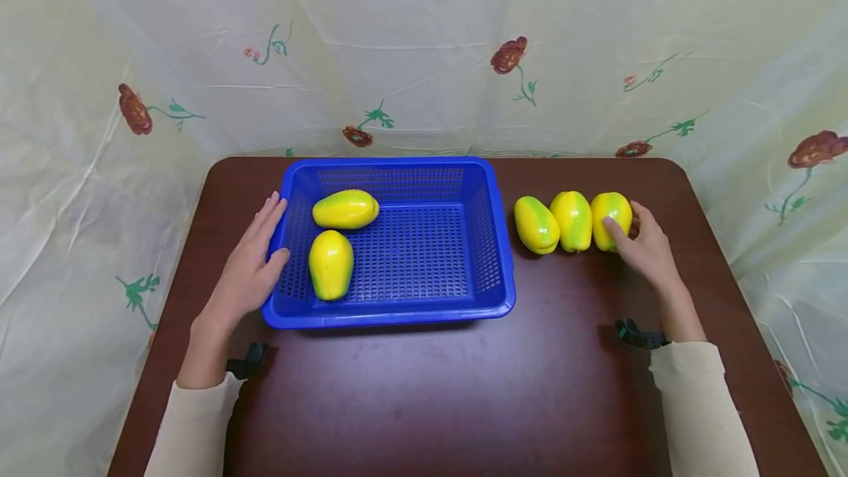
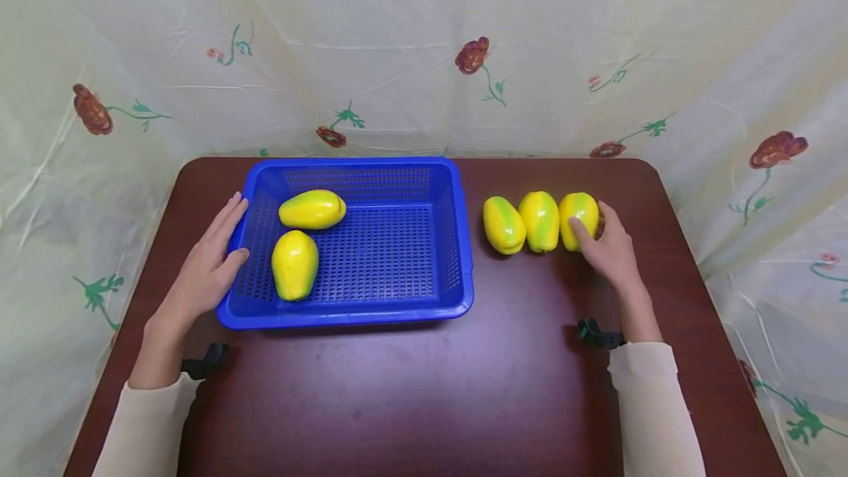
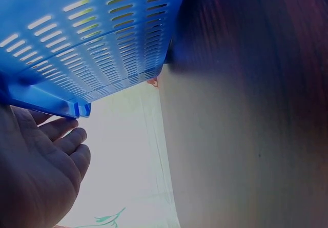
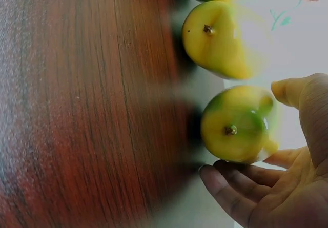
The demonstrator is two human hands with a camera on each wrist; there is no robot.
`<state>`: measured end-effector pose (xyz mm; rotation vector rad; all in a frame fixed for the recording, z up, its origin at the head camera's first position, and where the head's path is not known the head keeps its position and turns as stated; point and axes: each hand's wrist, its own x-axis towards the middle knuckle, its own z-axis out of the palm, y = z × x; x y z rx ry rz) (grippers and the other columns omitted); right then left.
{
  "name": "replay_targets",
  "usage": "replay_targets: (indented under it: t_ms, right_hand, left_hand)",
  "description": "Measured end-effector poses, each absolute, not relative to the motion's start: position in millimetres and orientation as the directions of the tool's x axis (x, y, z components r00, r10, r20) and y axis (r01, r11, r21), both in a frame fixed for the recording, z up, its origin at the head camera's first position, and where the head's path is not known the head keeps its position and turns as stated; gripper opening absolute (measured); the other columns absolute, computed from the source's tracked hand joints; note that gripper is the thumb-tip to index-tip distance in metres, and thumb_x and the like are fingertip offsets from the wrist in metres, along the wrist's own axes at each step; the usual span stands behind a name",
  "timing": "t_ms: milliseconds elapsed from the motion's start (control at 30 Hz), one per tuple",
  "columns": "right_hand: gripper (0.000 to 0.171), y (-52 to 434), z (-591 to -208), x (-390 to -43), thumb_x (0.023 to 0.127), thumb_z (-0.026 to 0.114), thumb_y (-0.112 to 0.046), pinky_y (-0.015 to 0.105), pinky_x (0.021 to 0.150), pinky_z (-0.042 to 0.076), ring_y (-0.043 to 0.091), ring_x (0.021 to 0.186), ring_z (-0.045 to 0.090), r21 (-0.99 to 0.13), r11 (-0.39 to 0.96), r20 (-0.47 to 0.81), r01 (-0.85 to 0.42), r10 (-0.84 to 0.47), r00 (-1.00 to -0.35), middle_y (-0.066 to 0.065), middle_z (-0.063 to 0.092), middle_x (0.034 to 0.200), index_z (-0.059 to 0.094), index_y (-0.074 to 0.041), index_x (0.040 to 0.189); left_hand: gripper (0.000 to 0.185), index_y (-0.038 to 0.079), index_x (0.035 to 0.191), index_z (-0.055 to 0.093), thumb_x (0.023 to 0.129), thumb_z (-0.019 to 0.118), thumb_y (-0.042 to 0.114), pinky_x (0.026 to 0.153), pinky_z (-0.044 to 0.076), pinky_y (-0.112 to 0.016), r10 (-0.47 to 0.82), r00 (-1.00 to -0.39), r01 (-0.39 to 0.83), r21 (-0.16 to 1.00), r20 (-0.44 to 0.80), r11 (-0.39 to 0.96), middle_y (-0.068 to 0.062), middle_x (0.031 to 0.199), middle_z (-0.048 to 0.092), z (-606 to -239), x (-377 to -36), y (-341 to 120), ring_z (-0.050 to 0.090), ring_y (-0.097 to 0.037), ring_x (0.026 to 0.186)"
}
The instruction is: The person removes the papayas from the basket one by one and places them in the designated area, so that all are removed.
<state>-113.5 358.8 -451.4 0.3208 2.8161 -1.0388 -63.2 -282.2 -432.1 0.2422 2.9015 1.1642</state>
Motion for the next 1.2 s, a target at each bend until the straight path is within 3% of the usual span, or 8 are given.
replay_targets:
  t_ms: [267,767,933,1200]
  right_hand:
    - [0.089,358.4,-449.9,-111.6,0.106,0.051,-0.054,0.073,0.114,0.043,0.055,0.141,0.047,-0.652,0.708,-0.165,0.271,0.216,-0.962,0.036,0.036,0.164,0.014,-0.004,0.170]
    - [0.082,357.6,-443.0,-109.0,0.105,0.053,-0.055,0.070,0.119,0.041,0.050,0.148,0.044,-0.658,0.706,-0.077,0.262,0.282,-0.956,0.025,0.037,0.169,0.026,-0.009,0.168]
    - [0.075,352.6,-433.5,-106.4,0.106,0.054,-0.049,0.070,0.121,0.038,0.049,0.150,0.041,-0.652,0.728,0.001,0.210,0.278,-0.961,0.024,0.040,0.167,0.034,-0.008,0.165]
    - [0.066,333.2,-414.8,-102.9,0.106,0.059,-0.038,0.073,0.114,0.039,0.052,0.143,0.044,-0.644,0.760,0.108,0.084,0.198,-0.974,0.026,0.044,0.162,0.042,-0.007,0.161]
  left_hand:
    - [0.076,0.023,0.171,0.020,0.102,0.050,0.016,0.125,0.019,-0.078,0.147,-0.987,0.145,0.695,0.057,0.704,-0.004,0.181,0.013,-432.2,-63.0,-282.8,0.015,-0.039,0.167]
    - [0.076,0.025,0.171,0.021,0.102,0.051,0.016,0.124,0.020,-0.079,0.153,-0.986,0.151,0.698,0.061,0.700,-0.003,0.181,0.014,-432.1,-63.3,-282.4,0.014,-0.038,0.167]
    - [0.076,0.025,0.171,0.020,0.102,0.051,0.017,0.123,0.021,-0.080,0.151,-0.987,0.151,0.693,0.061,0.705,-0.003,0.181,0.014,-432.0,-64.2,-282.2,0.014,-0.038,0.167]
    - [0.076,0.024,0.171,0.021,0.102,0.050,0.016,0.126,0.018,-0.078,0.145,-0.987,0.153,0.694,0.071,0.704,-0.003,0.181,0.014,-433.0,-63.2,-282.3,0.013,-0.037,0.168]
